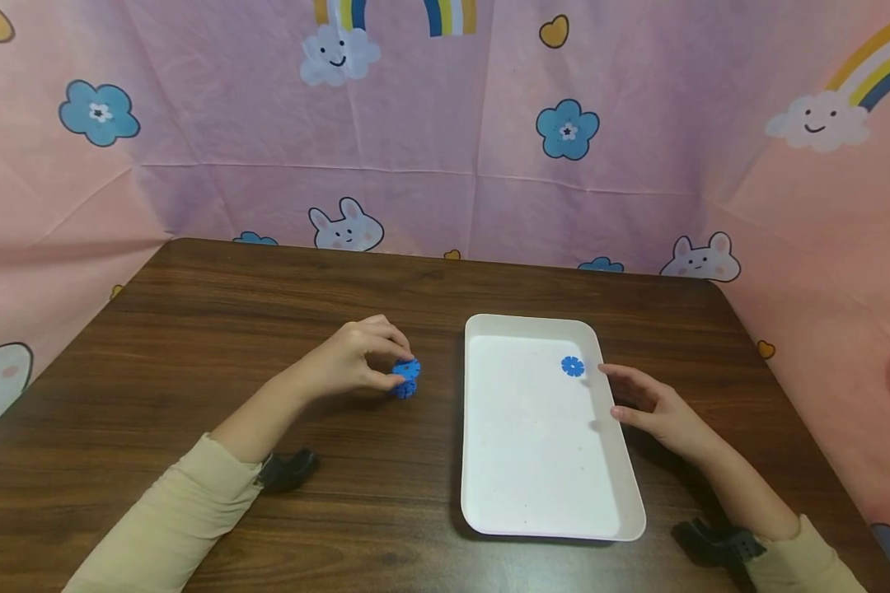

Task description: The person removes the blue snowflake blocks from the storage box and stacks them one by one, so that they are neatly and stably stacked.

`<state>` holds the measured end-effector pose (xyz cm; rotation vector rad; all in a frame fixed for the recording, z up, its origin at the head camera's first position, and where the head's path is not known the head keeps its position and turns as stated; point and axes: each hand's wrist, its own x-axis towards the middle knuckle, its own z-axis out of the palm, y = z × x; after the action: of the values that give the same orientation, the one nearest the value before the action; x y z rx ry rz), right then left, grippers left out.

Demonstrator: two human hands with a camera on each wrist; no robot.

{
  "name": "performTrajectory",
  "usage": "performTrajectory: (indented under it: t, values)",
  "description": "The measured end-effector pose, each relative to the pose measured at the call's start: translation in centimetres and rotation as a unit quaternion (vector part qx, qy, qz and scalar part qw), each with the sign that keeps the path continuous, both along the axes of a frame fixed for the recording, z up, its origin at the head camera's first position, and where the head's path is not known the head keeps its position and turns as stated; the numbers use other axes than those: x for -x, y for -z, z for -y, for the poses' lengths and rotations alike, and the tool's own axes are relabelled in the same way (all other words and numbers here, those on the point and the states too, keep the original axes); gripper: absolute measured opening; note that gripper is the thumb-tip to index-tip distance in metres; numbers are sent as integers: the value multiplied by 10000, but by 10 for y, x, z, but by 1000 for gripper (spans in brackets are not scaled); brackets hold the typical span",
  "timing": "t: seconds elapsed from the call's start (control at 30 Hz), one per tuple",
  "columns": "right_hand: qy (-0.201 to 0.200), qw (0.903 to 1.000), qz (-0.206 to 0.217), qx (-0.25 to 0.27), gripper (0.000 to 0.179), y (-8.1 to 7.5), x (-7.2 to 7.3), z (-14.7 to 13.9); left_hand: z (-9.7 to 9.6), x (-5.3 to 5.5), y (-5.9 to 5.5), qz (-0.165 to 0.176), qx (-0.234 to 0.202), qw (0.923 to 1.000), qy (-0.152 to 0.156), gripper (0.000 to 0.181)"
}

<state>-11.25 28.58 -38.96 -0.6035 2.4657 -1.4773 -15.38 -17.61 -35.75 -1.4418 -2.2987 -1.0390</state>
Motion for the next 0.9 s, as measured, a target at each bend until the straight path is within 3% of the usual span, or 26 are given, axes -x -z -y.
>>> performTrajectory:
  t: [0.6,0.9]
  values:
    - [-19,10000,-15,30,56,1,1,-1,5,3,8,550,344,9978,103,18]
    - [-11,10000,-26,16,55,2,2,-2,6,6,11,622,568,9964,72,16]
